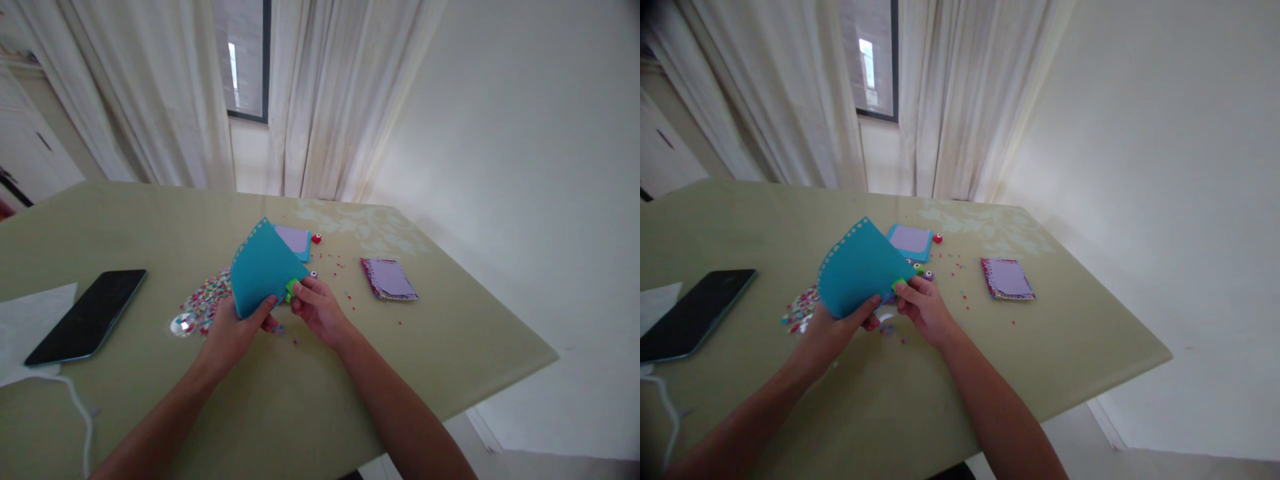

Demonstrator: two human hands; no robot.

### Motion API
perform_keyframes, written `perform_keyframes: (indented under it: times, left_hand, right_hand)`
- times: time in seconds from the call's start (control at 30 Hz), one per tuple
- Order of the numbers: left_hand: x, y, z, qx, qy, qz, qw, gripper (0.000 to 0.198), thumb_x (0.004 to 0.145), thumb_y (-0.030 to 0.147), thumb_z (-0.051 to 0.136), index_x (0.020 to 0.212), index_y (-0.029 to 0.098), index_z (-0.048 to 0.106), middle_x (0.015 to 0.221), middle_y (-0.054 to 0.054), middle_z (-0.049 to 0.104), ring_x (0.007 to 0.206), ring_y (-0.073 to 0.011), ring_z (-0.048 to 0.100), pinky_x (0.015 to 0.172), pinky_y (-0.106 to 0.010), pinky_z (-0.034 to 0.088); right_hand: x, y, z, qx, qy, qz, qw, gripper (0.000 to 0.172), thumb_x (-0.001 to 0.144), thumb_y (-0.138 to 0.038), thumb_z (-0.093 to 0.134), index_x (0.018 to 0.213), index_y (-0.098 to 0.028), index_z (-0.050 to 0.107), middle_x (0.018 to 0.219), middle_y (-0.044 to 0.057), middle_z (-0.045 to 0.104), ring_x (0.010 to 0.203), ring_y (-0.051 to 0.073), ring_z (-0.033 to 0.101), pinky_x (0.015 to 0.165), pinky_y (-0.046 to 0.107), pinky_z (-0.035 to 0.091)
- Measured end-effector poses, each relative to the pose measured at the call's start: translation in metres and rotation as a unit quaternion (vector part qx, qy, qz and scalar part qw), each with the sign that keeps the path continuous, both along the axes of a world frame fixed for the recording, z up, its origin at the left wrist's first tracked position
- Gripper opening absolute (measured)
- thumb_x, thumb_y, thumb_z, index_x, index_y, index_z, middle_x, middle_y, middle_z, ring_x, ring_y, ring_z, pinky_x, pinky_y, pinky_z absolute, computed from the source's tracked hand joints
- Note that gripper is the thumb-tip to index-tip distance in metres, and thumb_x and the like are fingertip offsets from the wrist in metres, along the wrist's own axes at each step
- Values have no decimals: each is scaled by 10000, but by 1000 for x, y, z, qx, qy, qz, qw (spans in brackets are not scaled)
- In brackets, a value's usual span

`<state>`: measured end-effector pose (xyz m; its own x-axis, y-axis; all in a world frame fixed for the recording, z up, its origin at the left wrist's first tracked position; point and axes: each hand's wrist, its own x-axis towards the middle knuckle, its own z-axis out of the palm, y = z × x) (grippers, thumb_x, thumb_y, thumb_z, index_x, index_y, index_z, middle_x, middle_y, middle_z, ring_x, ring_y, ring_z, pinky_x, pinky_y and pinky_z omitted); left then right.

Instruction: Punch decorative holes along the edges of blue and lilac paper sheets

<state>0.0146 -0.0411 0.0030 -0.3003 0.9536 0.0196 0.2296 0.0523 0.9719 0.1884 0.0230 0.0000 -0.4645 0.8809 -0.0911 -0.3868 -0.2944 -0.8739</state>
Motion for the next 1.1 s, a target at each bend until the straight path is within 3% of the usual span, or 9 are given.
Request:
perform_keyframes:
  times: [0.23,0.57,1.1]
  left_hand:
    - [1,-1,-1,16,10,9,1000,348,787,534,794,654,221,719,601,-50,741,541,-227,681,568,-326,523]
    - [6,-4,12,8,12,17,1000,376,784,543,729,594,234,630,511,-10,648,458,-176,594,496,-292,470]
    - [2,-1,2,25,43,-1,999,387,842,544,711,622,234,635,530,-6,660,476,-178,599,522,-303,467]
  right_hand:
    - [-1,2,0,2,-5,-46,999,548,643,-564,1007,714,-205,599,610,-74,516,551,84,433,540,249,334]
    - [-3,-2,4,-13,-11,-55,998,617,597,-638,1002,684,-198,578,603,-72,516,536,76,431,528,250,283]
    - [-5,-1,-3,-7,-36,-52,998,619,611,-669,983,685,-199,587,572,-61,553,512,80,449,525,250,296]
